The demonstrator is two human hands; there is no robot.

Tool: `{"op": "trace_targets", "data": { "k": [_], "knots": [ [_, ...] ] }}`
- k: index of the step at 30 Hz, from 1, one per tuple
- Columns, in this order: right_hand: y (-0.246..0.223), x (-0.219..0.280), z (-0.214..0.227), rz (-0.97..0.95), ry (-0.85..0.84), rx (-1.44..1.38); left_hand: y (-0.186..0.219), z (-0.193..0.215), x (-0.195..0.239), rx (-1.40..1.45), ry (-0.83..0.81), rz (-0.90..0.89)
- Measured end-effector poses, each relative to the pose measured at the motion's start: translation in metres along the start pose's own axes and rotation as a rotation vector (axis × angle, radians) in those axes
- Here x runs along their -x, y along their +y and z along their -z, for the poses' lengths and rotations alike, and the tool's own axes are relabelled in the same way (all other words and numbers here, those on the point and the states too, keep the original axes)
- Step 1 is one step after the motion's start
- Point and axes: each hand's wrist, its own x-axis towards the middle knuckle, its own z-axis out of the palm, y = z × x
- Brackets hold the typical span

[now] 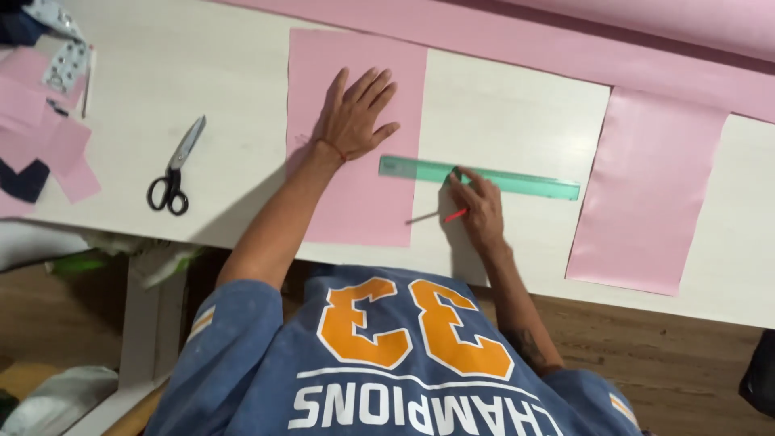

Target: Measuring, marking, and cutting pieces of pink synthetic leather on a workbench.

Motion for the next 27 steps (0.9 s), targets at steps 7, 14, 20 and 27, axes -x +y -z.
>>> {"op": "trace_targets", "data": {
  "k": [7,14,20,27],
  "knots": [
    [-0.068,0.064,0.021,-0.193,-0.046,-0.042,0.013,-0.012,0.003,0.046,0.1,-0.006],
    [-0.055,0.073,0.011,-0.12,0.117,0.093,0.103,0.001,0.107,0.306,0.238,0.156],
    [-0.048,0.067,0.007,-0.067,0.189,0.152,0.143,-0.019,0.183,0.189,0.343,0.084],
    [-0.045,0.065,0.007,-0.07,0.179,0.188,0.144,-0.019,0.184,0.078,0.469,0.05]
  ]
}}
